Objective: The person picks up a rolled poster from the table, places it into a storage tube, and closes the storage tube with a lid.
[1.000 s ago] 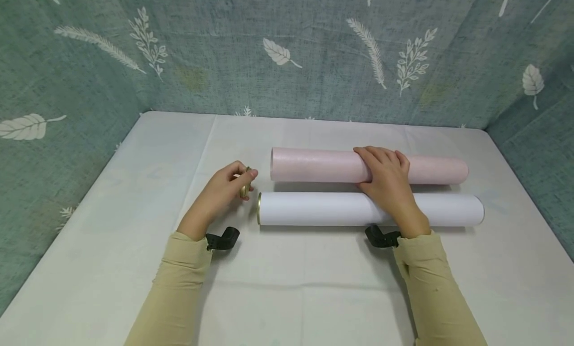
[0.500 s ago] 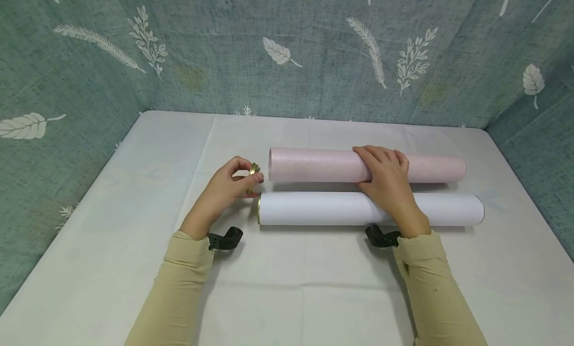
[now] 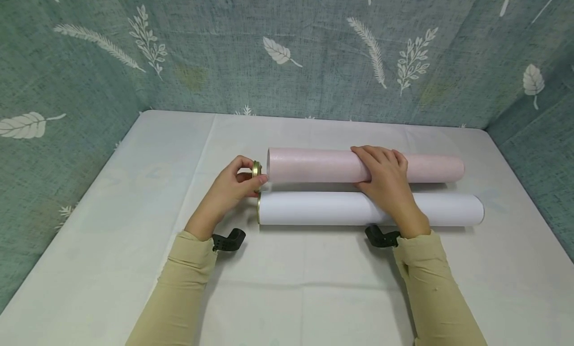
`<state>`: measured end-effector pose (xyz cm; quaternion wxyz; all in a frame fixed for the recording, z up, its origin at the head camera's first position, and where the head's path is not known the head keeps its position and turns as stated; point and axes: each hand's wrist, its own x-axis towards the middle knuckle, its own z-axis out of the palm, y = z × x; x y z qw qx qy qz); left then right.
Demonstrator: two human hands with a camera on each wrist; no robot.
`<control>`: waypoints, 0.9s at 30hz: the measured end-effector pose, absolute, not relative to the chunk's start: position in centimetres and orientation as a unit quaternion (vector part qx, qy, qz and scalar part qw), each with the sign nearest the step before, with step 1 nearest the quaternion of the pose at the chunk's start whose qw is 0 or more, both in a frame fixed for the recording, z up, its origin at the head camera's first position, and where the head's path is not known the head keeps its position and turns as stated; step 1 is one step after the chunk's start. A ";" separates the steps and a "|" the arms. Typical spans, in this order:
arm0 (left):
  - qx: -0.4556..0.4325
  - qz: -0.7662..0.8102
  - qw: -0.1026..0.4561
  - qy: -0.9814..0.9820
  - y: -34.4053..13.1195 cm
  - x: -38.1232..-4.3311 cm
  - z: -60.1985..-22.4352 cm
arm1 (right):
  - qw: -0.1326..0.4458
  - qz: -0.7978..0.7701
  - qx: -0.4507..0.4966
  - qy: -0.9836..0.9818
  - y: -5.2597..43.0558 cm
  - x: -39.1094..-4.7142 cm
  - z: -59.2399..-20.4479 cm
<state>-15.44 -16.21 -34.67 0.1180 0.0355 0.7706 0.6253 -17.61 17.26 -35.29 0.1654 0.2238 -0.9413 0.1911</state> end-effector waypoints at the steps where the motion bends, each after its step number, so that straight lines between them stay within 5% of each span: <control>1: 0.034 0.626 0.118 0.770 -16.2 -15.3 -34.4 | 0.165 0.192 0.225 -0.941 17.2 -17.6 -35.3; 16: 0.082 0.637 0.045 0.765 -15.6 -15.4 -34.0 | 0.163 0.197 0.241 -0.936 17.4 -17.6 -35.3; 27: 0.090 0.635 0.061 0.765 -15.0 -15.0 -33.7 | 0.171 0.200 0.254 -0.931 17.4 -17.7 -35.4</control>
